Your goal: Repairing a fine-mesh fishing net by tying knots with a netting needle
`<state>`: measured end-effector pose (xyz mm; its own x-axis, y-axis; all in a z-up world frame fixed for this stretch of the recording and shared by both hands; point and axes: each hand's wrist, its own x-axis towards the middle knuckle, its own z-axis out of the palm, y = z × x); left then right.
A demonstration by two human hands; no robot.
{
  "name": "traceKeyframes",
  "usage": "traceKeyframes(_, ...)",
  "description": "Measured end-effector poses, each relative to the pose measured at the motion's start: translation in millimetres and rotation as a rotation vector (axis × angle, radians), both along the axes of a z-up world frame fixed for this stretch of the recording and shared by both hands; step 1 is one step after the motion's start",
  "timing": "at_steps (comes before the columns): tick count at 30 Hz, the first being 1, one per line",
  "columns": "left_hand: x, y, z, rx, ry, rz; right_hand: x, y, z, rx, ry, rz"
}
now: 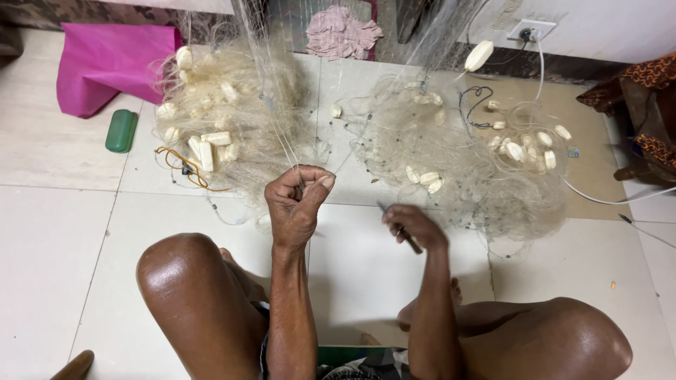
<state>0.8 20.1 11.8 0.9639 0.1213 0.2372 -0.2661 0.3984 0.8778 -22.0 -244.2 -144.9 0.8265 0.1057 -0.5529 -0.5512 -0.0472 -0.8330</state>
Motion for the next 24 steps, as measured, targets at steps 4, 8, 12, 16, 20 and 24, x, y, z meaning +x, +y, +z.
traceKeyframes(4, 2, 0, 2, -0.053, -0.025, -0.033, 1, 13, 91, 0.104, -0.284, 0.048)
traceKeyframes(8, -1, -1, 4, -0.140, -0.053, -0.062, -5, 56, 167, -0.005, -0.714, 0.045)
traceKeyframes(12, -4, -2, 8, -0.202, -0.076, -0.075, 2, 87, 182, -0.132, -1.014, 0.059)
traceKeyframes(16, -7, -2, 10, -0.191, -0.090, -0.056, 8, 111, 183, -0.227, -1.202, 0.032)
traceKeyframes(20, -7, -4, 8, -0.197, -0.099, -0.052, 8, 123, 177, -0.258, -1.268, -0.033)
traceKeyframes(24, -8, -4, 11, -0.190, -0.099, -0.051, 7, 131, 181, -0.270, -1.271, -0.051)
